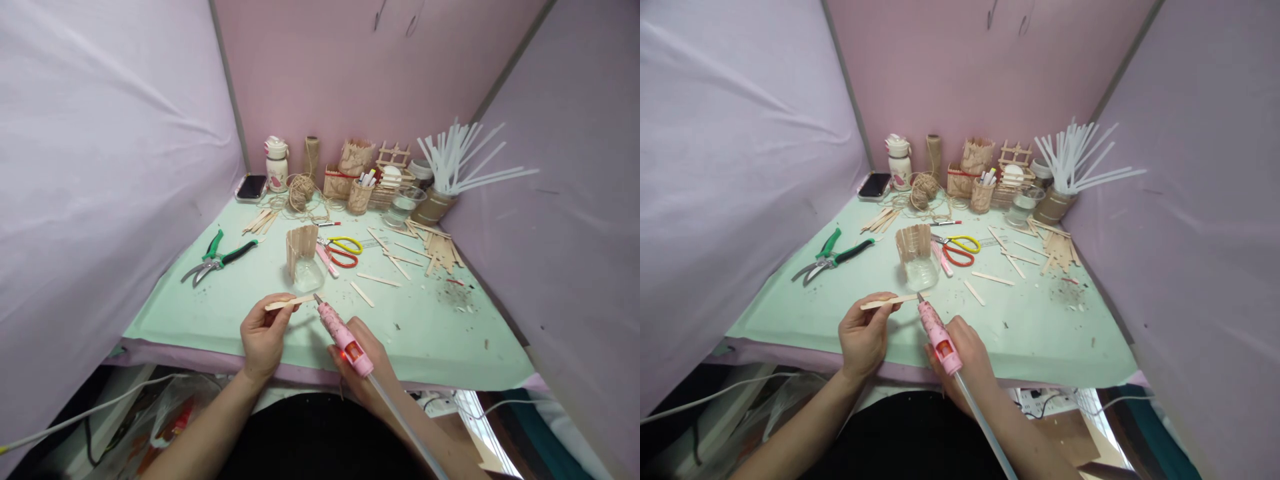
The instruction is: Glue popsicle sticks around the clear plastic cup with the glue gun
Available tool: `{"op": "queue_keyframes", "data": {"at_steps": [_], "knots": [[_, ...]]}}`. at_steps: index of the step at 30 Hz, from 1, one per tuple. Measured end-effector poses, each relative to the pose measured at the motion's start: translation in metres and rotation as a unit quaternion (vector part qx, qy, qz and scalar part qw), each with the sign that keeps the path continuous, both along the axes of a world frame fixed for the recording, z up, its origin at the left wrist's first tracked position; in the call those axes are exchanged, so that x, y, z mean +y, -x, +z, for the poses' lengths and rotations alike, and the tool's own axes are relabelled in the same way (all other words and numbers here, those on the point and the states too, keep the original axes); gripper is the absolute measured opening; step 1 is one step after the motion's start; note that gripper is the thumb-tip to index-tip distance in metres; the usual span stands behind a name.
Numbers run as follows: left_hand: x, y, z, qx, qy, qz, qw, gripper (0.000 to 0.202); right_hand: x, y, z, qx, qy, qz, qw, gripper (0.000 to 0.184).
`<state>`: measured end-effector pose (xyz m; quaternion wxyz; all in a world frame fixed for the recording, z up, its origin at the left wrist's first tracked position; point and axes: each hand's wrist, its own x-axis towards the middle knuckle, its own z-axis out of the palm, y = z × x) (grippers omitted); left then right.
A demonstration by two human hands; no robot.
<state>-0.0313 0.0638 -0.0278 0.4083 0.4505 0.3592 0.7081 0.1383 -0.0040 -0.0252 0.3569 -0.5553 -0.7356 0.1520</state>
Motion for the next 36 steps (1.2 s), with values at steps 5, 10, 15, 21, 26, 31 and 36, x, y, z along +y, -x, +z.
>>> {"op": "queue_keyframes", "data": {"at_steps": [5, 10, 15, 21, 26, 31, 36], "knots": [[-0.0005, 0.0005, 0.0009, 0.002, 0.015, 0.005, 1.0, 0.012, 0.0005, -0.0017, -0.002, -0.024, -0.016, -0.032, 0.999, 0.03], [-0.0007, 0.0007, 0.0015, -0.004, 0.019, 0.003, 1.0, 0.012, 0.0, -0.0031, -0.0024, -0.023, -0.01, -0.021, 0.999, 0.039], [-0.0012, 0.0008, 0.0024, -0.01, 0.016, 0.0, 1.0, 0.011, -0.0011, -0.0031, -0.0016, -0.021, -0.002, -0.02, 1.0, 0.044], [-0.001, 0.0002, 0.002, -0.014, 0.012, 0.008, 1.0, 0.01, -0.0006, -0.0042, -0.0009, -0.009, -0.005, -0.023, 1.0, 0.04], [-0.0008, 0.0003, 0.0017, -0.016, 0.005, 0.008, 1.0, 0.008, 0.0005, -0.0051, -0.0023, -0.012, -0.008, -0.026, 1.0, 0.032], [-0.0009, 0.0008, 0.001, -0.009, 0.005, 0.014, 1.0, 0.009, 0.0004, -0.0048, -0.0021, -0.007, -0.01, -0.022, 1.0, 0.032], [0.0, 0.0009, 0.0004, -0.015, 0.0, 0.022, 1.0, 0.009, 0.0, -0.0055, 0.0017, 0.0, -0.005, -0.037, 0.999, 0.027]]}}
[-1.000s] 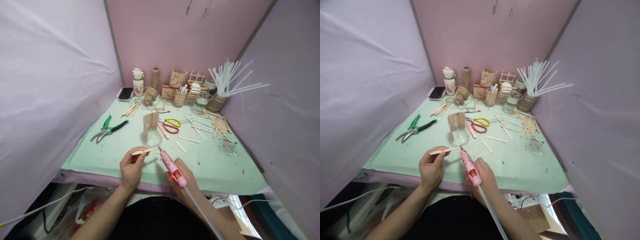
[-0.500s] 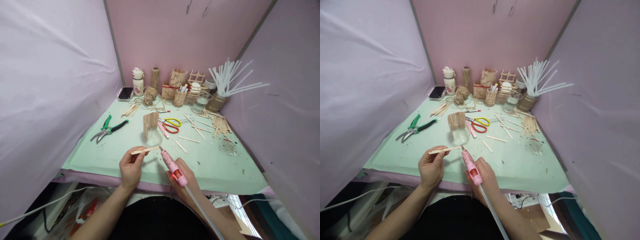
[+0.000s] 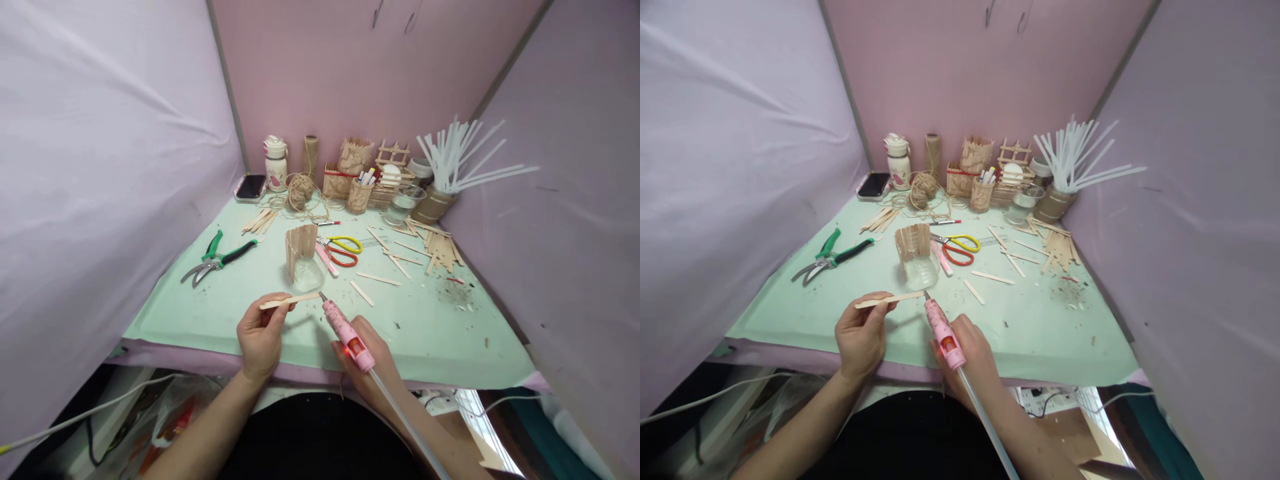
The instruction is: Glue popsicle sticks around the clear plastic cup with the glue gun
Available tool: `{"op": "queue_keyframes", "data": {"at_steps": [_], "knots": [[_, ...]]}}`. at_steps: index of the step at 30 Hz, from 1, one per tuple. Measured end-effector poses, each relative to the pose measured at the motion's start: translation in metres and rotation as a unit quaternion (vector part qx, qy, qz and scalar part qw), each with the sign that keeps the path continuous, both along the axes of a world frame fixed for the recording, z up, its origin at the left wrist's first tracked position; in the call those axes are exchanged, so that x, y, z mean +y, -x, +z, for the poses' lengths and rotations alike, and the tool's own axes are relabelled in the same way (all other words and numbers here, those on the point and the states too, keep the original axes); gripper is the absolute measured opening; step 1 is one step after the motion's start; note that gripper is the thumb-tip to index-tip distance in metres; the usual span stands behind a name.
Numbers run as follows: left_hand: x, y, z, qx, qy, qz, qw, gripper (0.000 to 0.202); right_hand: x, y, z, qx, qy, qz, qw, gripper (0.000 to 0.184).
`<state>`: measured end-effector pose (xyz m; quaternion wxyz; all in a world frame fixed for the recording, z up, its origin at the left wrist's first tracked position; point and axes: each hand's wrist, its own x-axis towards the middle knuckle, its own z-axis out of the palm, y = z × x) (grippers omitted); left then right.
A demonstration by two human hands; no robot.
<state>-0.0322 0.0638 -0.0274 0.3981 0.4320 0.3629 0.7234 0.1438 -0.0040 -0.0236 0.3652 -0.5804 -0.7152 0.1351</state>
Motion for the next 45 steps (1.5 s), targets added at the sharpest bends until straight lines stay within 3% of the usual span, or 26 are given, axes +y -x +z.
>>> {"op": "queue_keyframes", "data": {"at_steps": [9, 13, 16, 19, 24, 30, 37, 45], "knots": [[0.0, 0.001, 0.0, 0.002, -0.018, 0.005, 1.0, 0.01, 0.0, -0.004, 0.005, 0.059, 0.03, -0.014, 0.998, 0.017], [-0.001, 0.002, -0.001, 0.022, -0.052, -0.004, 0.998, 0.007, -0.001, -0.005, 0.01, 0.132, 0.005, -0.038, 0.99, 0.015], [-0.002, 0.004, -0.002, 0.062, -0.093, -0.001, 0.994, 0.009, -0.002, -0.007, 0.015, 0.202, 0.031, -0.017, 0.979, 0.018], [-0.003, 0.009, -0.001, 0.139, -0.151, -0.003, 0.979, 0.015, -0.003, -0.011, 0.014, 0.303, 0.082, -0.005, 0.949, 0.026], [-0.006, 0.023, 0.008, 0.287, -0.251, -0.048, 0.923, 0.029, -0.003, -0.02, 0.004, 0.391, 0.212, -0.034, 0.895, 0.037], [-0.009, 0.031, 0.022, 0.35, -0.342, -0.1, 0.867, 0.038, 0.004, -0.025, 0.014, 0.496, 0.216, 0.042, 0.84, 0.04], [-0.008, 0.03, 0.024, 0.354, -0.355, -0.096, 0.86, 0.035, 0.008, -0.026, 0.019, 0.588, 0.263, 0.064, 0.762, 0.037], [-0.009, 0.032, 0.023, 0.357, -0.356, -0.101, 0.858, 0.038, 0.008, -0.022, 0.02, 0.589, 0.282, 0.071, 0.754, 0.038]]}}
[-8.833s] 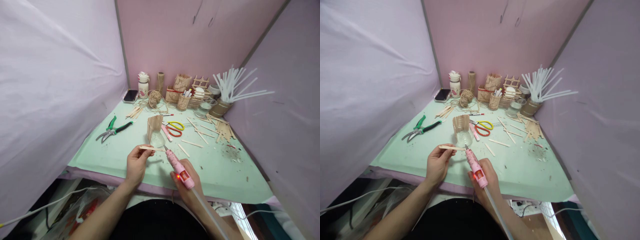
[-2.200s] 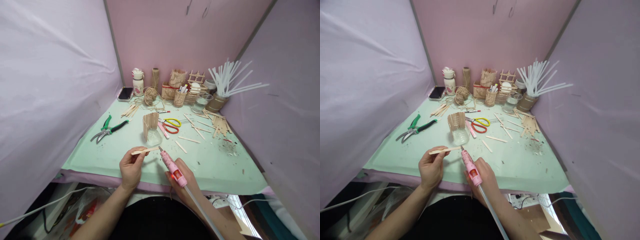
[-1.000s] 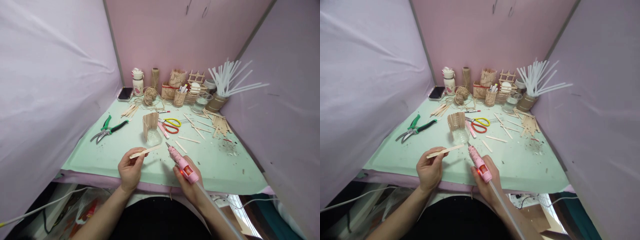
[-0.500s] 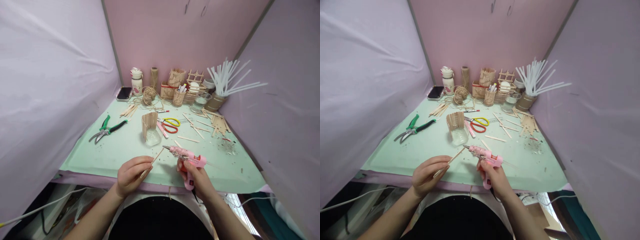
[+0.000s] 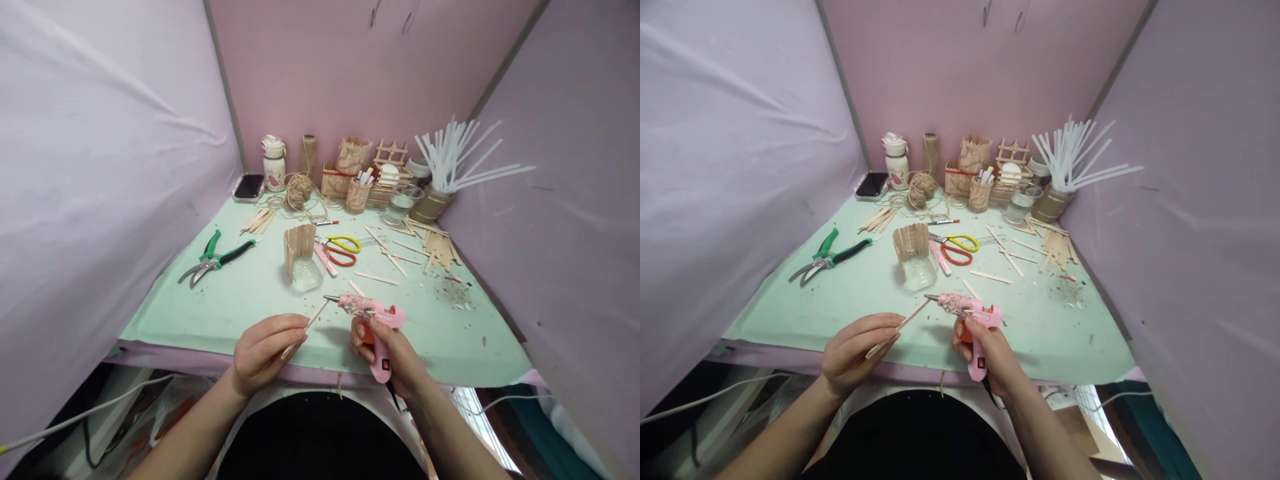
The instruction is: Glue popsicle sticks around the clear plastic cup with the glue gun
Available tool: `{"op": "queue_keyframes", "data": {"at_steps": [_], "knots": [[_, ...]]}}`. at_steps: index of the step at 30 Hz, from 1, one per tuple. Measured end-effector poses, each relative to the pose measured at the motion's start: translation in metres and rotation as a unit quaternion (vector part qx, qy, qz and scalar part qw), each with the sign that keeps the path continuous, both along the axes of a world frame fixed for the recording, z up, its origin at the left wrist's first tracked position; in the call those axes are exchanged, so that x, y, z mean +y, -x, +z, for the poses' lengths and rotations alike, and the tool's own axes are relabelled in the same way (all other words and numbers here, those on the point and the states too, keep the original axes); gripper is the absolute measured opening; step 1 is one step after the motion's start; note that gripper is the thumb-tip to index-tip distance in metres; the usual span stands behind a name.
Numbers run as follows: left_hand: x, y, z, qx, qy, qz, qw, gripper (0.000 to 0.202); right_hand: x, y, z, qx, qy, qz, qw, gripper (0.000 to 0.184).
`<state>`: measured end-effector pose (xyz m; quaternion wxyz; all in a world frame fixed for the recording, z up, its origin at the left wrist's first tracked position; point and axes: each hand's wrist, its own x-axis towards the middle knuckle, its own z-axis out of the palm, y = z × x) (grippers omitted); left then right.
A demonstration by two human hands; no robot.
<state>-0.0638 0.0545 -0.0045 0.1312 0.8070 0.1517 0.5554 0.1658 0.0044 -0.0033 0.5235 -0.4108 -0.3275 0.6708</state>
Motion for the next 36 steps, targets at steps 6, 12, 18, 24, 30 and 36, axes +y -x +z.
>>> {"op": "queue_keyframes", "data": {"at_steps": [6, 12, 18, 24, 30, 36], "knots": [[-0.001, 0.001, -0.001, -0.005, 0.0, 0.014, 1.0, 0.041, 0.001, 0.001, -0.001, 0.01, 0.017, 0.019, 1.0, 0.039], [-0.003, 0.003, -0.004, -0.011, 0.005, 0.025, 1.0, 0.045, 0.001, 0.002, -0.003, 0.06, 0.034, 0.046, 0.997, 0.038], [-0.003, 0.005, -0.009, -0.019, 0.014, 0.039, 0.999, 0.047, 0.0, 0.003, -0.004, 0.082, 0.031, 0.053, 0.995, 0.038], [-0.004, 0.005, -0.011, -0.02, 0.024, 0.054, 0.998, 0.043, -0.001, 0.002, -0.003, 0.075, 0.028, 0.083, 0.993, 0.039], [-0.004, 0.006, -0.009, -0.004, 0.012, 0.047, 0.999, 0.039, 0.001, -0.002, -0.003, 0.068, 0.009, 0.054, 0.996, 0.039], [-0.004, 0.006, -0.01, 0.014, 0.009, 0.028, 0.999, 0.044, 0.003, -0.002, -0.004, 0.077, 0.012, 0.046, 0.996, 0.039]]}}
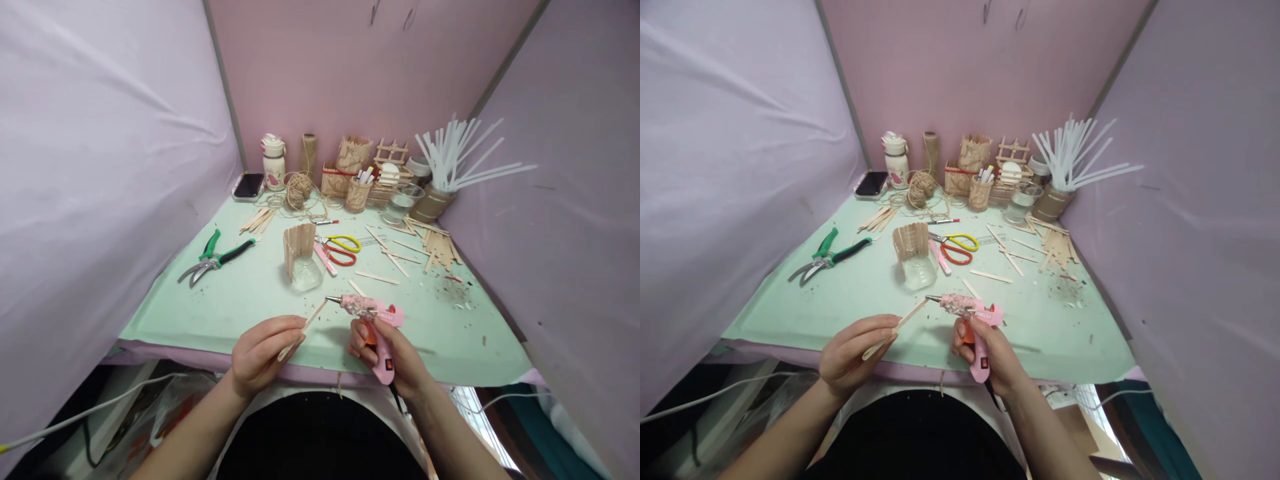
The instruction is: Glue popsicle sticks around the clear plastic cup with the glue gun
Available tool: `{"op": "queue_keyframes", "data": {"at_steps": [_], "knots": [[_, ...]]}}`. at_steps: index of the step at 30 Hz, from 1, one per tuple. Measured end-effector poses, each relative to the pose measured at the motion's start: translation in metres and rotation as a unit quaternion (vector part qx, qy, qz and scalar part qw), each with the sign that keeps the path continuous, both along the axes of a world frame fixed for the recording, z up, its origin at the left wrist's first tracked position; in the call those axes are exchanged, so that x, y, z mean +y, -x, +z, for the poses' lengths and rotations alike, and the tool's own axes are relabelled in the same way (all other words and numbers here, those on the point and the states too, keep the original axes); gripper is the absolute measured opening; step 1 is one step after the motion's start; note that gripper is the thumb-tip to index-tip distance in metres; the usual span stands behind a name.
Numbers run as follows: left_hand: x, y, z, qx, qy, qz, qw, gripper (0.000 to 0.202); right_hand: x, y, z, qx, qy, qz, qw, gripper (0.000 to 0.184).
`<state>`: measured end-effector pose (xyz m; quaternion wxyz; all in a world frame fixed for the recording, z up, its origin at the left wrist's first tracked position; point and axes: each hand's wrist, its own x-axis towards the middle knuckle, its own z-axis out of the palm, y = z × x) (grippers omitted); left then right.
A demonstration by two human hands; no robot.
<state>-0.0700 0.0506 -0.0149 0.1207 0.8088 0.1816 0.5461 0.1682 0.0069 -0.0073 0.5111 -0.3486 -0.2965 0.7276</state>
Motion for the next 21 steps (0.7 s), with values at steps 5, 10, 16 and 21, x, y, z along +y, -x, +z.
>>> {"op": "queue_keyframes", "data": {"at_steps": [5, 10, 16, 21], "knots": [[-0.001, -0.004, 0.001, -0.023, 0.005, 0.016, 1.0, 0.042, -0.001, 0.003, 0.0, -0.002, 0.004, 0.001, 1.0, 0.04], [-0.002, -0.008, 0.0, -0.042, 0.016, 0.028, 0.999, 0.04, -0.004, 0.004, 0.001, -0.027, -0.001, 0.012, 1.0, 0.04], [-0.001, -0.012, -0.001, -0.063, 0.044, 0.054, 0.996, 0.034, -0.009, 0.006, 0.001, -0.044, -0.014, 0.03, 0.999, 0.041], [0.0, -0.02, -0.004, -0.118, 0.074, 0.087, 0.986, 0.028, -0.013, 0.015, -0.006, -0.044, -0.042, -0.012, 0.998, 0.042]]}}
